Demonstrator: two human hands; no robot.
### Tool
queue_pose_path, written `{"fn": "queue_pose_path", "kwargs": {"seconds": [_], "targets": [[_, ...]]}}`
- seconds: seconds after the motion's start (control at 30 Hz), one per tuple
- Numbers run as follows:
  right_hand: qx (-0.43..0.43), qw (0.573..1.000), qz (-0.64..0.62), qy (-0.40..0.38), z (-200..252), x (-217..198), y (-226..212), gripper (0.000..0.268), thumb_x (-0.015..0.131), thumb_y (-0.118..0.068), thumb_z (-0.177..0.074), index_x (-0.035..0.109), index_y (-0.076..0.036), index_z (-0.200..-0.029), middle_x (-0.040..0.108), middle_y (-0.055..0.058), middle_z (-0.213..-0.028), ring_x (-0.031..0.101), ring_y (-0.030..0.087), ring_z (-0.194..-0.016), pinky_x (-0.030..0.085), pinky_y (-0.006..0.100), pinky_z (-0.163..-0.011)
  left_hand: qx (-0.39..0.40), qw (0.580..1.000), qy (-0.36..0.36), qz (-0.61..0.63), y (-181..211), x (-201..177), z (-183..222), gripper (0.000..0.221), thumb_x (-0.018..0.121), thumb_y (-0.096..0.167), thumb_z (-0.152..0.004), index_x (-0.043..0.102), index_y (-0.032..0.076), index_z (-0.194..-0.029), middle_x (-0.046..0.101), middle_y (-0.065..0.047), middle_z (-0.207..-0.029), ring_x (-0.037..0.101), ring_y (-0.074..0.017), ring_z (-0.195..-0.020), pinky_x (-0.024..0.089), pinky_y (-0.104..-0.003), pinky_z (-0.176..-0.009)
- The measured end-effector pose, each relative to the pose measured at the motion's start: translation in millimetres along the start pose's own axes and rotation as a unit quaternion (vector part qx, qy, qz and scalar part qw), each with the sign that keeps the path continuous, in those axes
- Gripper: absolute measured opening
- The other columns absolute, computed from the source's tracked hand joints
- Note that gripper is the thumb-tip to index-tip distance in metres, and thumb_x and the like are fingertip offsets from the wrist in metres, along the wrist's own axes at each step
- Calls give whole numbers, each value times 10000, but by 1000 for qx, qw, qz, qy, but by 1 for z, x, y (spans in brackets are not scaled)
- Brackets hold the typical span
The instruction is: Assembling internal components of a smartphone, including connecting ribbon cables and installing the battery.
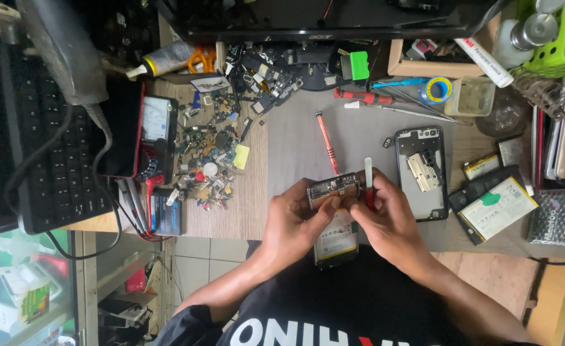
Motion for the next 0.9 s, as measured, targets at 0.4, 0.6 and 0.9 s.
{"fn": "queue_pose_path", "kwargs": {"seconds": [0.4, 0.6, 0.9], "targets": [[-23, 1000, -4, 3, 0, 7, -15, 74, 684, -49, -897, 631, -39, -947, 622, 99, -674, 514, 175, -537, 448, 335, -554, -24, 997, 7, 76, 6, 12, -6, 251, 753, 7, -830, 681, -98, -1047, 734, -246, -705, 687, -164, -673, 549, -262, -571], [-47, 997, -54, 21, 10, 6, -11, 115, 716, -32, -880, 668, -34, -984, 675, 99, -715, 597, 132, -593, 519, 287, -587, -50, 991, 13, 123, 12, 15, 1, 268, 746, -40, -781, 671, -102, -1031, 735, -215, -753, 643, -173, -731, 565, -296, -632], [-62, 995, -72, 18, 13, 4, -13, 179, 713, 22, -839, 702, 1, -1017, 673, 120, -707, 578, 135, -562, 530, 283, -551, -46, 993, 11, 105, 11, 11, 4, 251, 729, -52, -766, 671, -90, -1008, 745, -248, -785, 677, -207, -770, 583, -339, -664]]}}
Point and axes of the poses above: each hand's wrist, its own z-axis away from the middle knuckle, its own x-axis out of the palm, y = z × x, the point moved 3 cm from there along -z, towards the middle knuckle
